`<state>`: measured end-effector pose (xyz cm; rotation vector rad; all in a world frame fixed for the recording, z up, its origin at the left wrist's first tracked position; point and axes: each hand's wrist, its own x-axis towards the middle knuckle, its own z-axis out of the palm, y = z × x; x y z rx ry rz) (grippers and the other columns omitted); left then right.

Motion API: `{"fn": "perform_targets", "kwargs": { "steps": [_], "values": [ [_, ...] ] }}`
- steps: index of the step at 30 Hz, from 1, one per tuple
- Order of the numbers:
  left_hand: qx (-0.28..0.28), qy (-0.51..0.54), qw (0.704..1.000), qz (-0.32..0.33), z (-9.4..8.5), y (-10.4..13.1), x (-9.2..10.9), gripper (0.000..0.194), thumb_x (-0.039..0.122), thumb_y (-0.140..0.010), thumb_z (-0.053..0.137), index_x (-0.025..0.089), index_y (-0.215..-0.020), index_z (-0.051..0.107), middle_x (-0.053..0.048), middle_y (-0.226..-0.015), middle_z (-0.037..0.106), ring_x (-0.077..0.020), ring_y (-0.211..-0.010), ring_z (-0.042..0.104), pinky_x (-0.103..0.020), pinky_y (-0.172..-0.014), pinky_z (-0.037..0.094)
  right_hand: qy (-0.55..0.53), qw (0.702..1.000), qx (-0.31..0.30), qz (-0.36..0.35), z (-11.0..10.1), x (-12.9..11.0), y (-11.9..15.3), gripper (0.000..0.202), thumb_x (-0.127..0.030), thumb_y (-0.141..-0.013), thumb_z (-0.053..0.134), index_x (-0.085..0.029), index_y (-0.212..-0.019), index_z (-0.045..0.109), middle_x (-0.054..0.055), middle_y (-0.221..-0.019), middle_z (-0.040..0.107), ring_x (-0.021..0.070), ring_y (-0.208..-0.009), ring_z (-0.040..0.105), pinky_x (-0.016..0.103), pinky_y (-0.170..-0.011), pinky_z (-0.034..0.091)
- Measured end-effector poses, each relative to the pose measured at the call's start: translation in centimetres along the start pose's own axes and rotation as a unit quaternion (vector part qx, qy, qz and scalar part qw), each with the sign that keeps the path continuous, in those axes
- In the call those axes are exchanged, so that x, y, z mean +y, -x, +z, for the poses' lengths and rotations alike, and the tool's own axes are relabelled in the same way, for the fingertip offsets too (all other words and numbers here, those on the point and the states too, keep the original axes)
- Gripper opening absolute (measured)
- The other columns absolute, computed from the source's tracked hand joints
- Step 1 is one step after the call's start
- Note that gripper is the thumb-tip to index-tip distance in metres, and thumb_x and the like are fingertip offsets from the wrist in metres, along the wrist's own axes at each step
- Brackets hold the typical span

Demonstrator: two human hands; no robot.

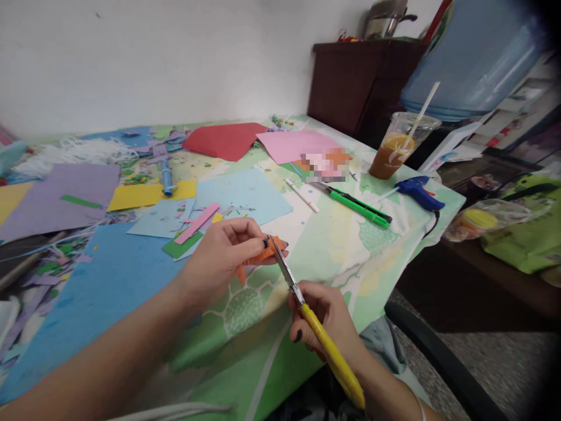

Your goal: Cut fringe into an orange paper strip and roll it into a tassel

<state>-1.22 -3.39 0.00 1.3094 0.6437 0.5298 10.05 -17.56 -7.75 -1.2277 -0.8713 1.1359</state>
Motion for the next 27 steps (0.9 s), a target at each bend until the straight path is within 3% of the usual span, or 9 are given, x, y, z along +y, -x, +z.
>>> {"fn": "perform_targets", "kwargs": {
  "steps": [14,27],
  "values": [
    [0.002,-0.002,1.0,0.004,-0.09,-0.1,-0.11,0.015,0.017,-0.073,0.063,0.016,-0.06,0.057,-0.004,-0.072,0.073,-0.0238,-0.086,0.07,-0.038,-0.081,0.057,0.002,1.0,-0.001,-0.003,-0.15,0.49,-0.01,0.04,-0.037,-0.057,0.081,-0.019,-0.064,0.046,-0.008,-0.053,0.032,0.007,-0.047,0.028,0.02,-0.041,0.019],
    [0.006,0.004,1.0,0.001,-0.04,-0.07,0.09,0.015,0.016,-0.073,0.064,0.016,-0.06,0.056,-0.004,-0.073,0.074,-0.0239,-0.086,0.07,-0.037,-0.079,0.057,0.015,1.0,0.015,0.004,-0.04,0.29,-0.08,0.045,-0.045,-0.052,0.083,-0.019,-0.063,0.047,-0.007,-0.052,0.032,0.007,-0.046,0.027,0.02,-0.04,0.019]
  ]
}}
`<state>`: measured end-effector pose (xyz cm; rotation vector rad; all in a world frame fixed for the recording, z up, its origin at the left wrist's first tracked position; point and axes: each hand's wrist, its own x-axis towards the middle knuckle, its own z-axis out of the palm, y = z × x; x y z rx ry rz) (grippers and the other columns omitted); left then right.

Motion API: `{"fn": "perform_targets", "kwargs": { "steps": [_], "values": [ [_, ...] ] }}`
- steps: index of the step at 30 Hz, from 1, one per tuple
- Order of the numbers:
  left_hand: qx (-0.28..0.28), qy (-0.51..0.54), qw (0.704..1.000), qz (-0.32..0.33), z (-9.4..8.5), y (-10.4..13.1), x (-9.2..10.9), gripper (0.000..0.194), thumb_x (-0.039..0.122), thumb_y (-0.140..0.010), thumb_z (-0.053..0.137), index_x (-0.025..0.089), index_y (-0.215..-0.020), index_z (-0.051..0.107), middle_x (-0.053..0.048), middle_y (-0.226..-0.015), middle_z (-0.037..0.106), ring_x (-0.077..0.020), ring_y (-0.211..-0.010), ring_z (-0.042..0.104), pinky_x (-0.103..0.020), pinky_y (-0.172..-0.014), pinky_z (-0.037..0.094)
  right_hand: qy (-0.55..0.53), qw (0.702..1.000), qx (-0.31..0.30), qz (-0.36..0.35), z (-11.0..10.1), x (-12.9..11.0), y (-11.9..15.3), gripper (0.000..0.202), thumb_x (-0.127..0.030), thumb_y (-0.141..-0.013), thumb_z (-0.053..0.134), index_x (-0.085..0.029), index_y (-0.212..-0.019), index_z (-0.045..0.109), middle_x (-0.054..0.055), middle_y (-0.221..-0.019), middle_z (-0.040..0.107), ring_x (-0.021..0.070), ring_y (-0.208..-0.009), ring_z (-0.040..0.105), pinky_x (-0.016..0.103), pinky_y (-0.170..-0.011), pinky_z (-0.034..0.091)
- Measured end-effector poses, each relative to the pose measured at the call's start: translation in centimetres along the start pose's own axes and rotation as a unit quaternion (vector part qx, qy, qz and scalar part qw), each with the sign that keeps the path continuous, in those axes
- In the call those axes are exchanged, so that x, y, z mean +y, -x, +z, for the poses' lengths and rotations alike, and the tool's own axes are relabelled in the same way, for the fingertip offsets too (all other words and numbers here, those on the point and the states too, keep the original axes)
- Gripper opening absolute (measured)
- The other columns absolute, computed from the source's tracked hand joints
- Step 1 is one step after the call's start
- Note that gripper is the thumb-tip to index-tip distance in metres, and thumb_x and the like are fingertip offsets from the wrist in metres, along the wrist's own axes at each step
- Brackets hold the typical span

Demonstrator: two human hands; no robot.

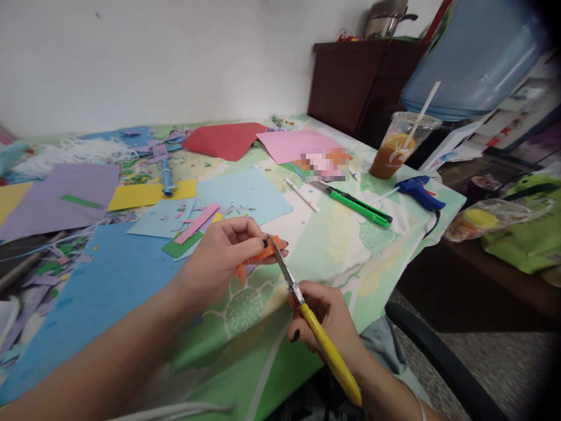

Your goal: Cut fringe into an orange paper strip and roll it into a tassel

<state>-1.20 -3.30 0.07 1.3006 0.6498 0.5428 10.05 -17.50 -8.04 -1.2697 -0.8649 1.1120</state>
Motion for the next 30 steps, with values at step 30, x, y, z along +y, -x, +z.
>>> {"fn": "perform_targets", "kwargs": {
  "steps": [30],
  "values": [
    [-0.009,0.01,1.0,0.013,0.07,-0.06,0.05,0.017,0.011,-0.075,0.061,0.015,-0.059,0.056,-0.005,-0.072,0.074,-0.0212,-0.083,0.071,-0.031,-0.075,0.058,0.006,1.0,0.008,0.0,0.12,-0.29,0.02,0.041,-0.031,-0.054,0.084,-0.018,-0.059,0.045,-0.008,-0.051,0.027,0.0062,-0.047,0.022,0.019,-0.04,0.014]
  ]
}}
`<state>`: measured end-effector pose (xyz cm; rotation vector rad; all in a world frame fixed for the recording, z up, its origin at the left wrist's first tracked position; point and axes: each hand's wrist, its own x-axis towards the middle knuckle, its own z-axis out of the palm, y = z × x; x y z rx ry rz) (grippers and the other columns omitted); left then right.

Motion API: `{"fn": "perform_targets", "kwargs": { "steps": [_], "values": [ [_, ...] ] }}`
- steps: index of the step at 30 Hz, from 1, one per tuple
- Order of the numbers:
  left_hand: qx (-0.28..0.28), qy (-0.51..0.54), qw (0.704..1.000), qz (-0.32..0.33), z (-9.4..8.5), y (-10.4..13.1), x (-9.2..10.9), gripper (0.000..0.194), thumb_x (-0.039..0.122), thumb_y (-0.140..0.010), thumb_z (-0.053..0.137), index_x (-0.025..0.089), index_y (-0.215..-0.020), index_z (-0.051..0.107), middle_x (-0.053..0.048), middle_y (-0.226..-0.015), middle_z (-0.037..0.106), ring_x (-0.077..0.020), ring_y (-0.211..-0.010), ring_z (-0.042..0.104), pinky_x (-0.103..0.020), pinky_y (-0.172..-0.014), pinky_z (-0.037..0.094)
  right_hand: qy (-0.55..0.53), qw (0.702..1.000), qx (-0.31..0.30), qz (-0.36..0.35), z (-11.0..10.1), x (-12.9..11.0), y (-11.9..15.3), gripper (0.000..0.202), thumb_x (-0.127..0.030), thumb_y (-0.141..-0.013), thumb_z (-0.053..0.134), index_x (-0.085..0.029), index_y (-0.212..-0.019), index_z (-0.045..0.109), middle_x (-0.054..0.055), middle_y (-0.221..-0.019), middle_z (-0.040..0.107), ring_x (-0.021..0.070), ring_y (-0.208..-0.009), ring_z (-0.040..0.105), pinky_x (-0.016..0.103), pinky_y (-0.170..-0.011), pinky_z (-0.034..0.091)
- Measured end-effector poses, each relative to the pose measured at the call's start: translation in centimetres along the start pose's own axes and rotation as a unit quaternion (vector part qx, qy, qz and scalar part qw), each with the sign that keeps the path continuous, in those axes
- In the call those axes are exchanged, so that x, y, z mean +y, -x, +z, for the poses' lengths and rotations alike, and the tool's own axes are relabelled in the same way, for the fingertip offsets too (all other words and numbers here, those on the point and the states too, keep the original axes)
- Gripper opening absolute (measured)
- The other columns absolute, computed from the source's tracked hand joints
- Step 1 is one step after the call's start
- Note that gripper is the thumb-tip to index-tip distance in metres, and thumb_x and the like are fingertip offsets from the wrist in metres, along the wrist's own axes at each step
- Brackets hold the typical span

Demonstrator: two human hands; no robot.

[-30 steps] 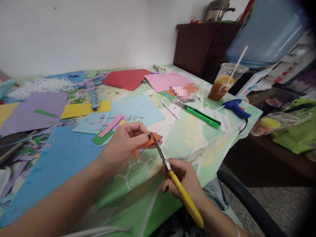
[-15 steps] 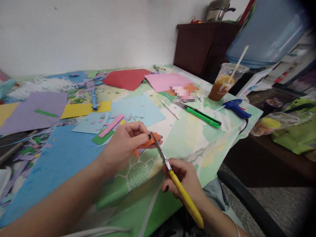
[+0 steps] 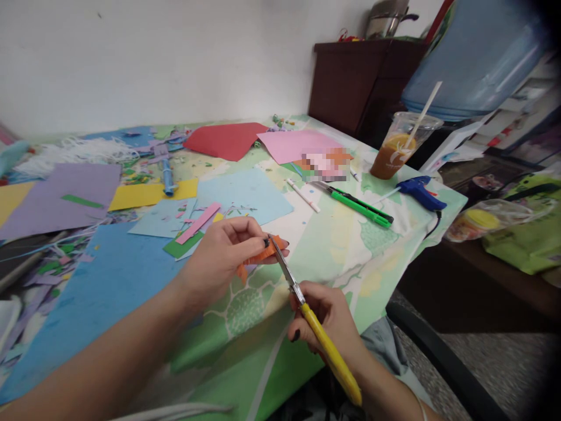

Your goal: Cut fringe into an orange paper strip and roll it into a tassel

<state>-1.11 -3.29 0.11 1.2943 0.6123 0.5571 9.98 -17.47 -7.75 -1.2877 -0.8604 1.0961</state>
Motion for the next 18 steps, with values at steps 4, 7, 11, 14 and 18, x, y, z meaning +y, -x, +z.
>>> {"fn": "perform_targets", "kwargs": {
  "steps": [4,7,11,14,18],
  "values": [
    [-0.002,0.0,1.0,0.0,-0.02,-0.05,0.0,0.017,0.011,-0.076,0.061,0.015,-0.059,0.056,-0.005,-0.073,0.074,-0.0211,-0.083,0.071,-0.03,-0.074,0.058,-0.004,1.0,-0.002,-0.006,0.06,0.19,0.03,0.043,-0.041,-0.056,0.082,-0.018,-0.061,0.047,-0.007,-0.052,0.028,0.0066,-0.047,0.022,0.02,-0.04,0.015],
    [-0.002,0.002,1.0,-0.002,-0.08,0.01,0.03,0.018,0.011,-0.076,0.06,0.015,-0.059,0.056,-0.005,-0.073,0.074,-0.0216,-0.083,0.071,-0.031,-0.074,0.058,-0.016,1.0,-0.007,-0.011,0.01,0.23,0.04,0.049,-0.051,-0.053,0.081,-0.018,-0.062,0.045,-0.007,-0.053,0.027,0.0067,-0.048,0.022,0.02,-0.04,0.015],
    [0.004,0.022,1.0,-0.007,-0.04,0.06,0.04,0.018,0.011,-0.076,0.06,0.015,-0.059,0.056,-0.005,-0.073,0.074,-0.0234,-0.085,0.071,-0.034,-0.074,0.059,-0.025,0.999,-0.03,-0.004,-0.14,-0.12,0.03,0.056,-0.059,-0.049,0.08,-0.019,-0.063,0.043,-0.008,-0.054,0.027,0.0066,-0.048,0.022,0.02,-0.039,0.016],
    [0.004,0.032,0.999,-0.005,-0.01,0.04,0.01,0.018,0.011,-0.076,0.06,0.014,-0.059,0.057,-0.005,-0.074,0.074,-0.0243,-0.086,0.071,-0.036,-0.075,0.059,-0.033,0.999,-0.031,-0.003,-0.18,-0.35,0.03,0.057,-0.061,-0.048,0.079,-0.019,-0.064,0.043,-0.007,-0.054,0.028,0.0066,-0.048,0.023,0.019,-0.039,0.017],
    [0.006,0.028,1.0,-0.007,0.01,-0.01,-0.05,0.017,0.011,-0.076,0.061,0.014,-0.059,0.057,-0.005,-0.073,0.074,-0.0232,-0.085,0.071,-0.033,-0.075,0.059,-0.042,0.998,-0.035,-0.007,-0.18,-0.23,0.03,0.056,-0.06,-0.049,0.079,-0.019,-0.064,0.045,-0.007,-0.054,0.029,0.0065,-0.048,0.024,0.019,-0.039,0.019]
  ]
}}
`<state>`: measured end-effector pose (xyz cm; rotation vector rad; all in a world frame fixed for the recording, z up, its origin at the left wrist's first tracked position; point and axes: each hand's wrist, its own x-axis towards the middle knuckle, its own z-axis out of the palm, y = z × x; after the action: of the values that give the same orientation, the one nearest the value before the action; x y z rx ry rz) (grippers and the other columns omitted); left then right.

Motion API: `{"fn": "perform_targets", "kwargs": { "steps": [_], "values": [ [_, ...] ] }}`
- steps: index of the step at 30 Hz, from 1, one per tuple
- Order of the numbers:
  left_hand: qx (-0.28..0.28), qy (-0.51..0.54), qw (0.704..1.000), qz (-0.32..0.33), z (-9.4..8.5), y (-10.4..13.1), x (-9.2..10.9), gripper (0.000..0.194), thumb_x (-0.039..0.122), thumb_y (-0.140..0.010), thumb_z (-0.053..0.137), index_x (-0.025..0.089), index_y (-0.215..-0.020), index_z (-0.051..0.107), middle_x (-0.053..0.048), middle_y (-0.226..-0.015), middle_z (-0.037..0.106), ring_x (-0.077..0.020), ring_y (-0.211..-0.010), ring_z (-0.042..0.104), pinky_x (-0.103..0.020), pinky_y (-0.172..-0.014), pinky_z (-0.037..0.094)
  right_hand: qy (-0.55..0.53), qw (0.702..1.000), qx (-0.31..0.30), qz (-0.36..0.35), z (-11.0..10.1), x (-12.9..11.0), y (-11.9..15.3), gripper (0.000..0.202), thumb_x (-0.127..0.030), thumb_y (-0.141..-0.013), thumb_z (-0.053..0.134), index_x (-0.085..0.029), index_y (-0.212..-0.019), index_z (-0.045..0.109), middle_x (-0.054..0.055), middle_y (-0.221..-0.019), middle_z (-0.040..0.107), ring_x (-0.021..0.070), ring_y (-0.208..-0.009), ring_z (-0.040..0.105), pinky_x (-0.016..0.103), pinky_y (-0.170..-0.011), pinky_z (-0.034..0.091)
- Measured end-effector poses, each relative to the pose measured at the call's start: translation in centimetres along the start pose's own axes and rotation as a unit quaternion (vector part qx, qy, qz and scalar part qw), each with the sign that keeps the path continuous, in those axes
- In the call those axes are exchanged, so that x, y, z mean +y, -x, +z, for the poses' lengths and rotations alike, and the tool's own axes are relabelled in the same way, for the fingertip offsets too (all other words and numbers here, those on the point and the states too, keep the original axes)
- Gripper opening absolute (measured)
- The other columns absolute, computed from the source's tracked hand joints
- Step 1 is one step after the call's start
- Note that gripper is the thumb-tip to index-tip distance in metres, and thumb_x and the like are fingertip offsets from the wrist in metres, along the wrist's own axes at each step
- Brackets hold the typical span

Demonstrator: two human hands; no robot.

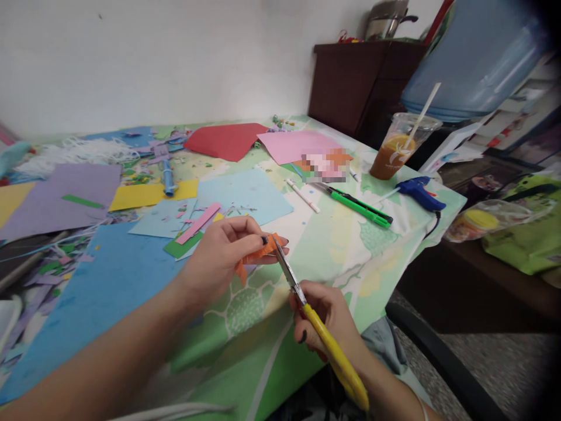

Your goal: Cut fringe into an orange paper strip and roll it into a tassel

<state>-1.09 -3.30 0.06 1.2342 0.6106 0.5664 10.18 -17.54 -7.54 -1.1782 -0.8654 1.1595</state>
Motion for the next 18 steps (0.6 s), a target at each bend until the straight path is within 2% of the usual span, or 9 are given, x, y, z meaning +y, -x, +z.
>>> {"fn": "perform_targets", "kwargs": {
  "steps": [6,18],
  "values": [
    [0.007,-0.025,1.0,0.002,0.1,0.03,-0.11,0.017,0.012,-0.075,0.061,0.015,-0.059,0.056,-0.003,-0.068,0.073,-0.0218,-0.082,0.071,-0.03,-0.074,0.059,-0.002,1.0,0.004,0.002,-0.06,0.45,-0.01,0.054,-0.056,-0.049,0.081,-0.019,-0.065,0.045,-0.007,-0.054,0.029,0.0066,-0.047,0.025,0.019,-0.038,0.019],
    [0.003,-0.037,0.999,0.002,-0.16,0.03,-0.15,0.017,0.016,-0.073,0.063,0.015,-0.059,0.055,-0.004,-0.072,0.073,-0.0229,-0.086,0.07,-0.033,-0.077,0.058,0.006,1.0,0.014,0.003,0.05,0.43,-0.03,0.048,-0.045,-0.052,0.083,-0.019,-0.063,0.044,-0.008,-0.052,0.032,0.0058,-0.045,0.027,0.018,-0.038,0.021]
  ]
}}
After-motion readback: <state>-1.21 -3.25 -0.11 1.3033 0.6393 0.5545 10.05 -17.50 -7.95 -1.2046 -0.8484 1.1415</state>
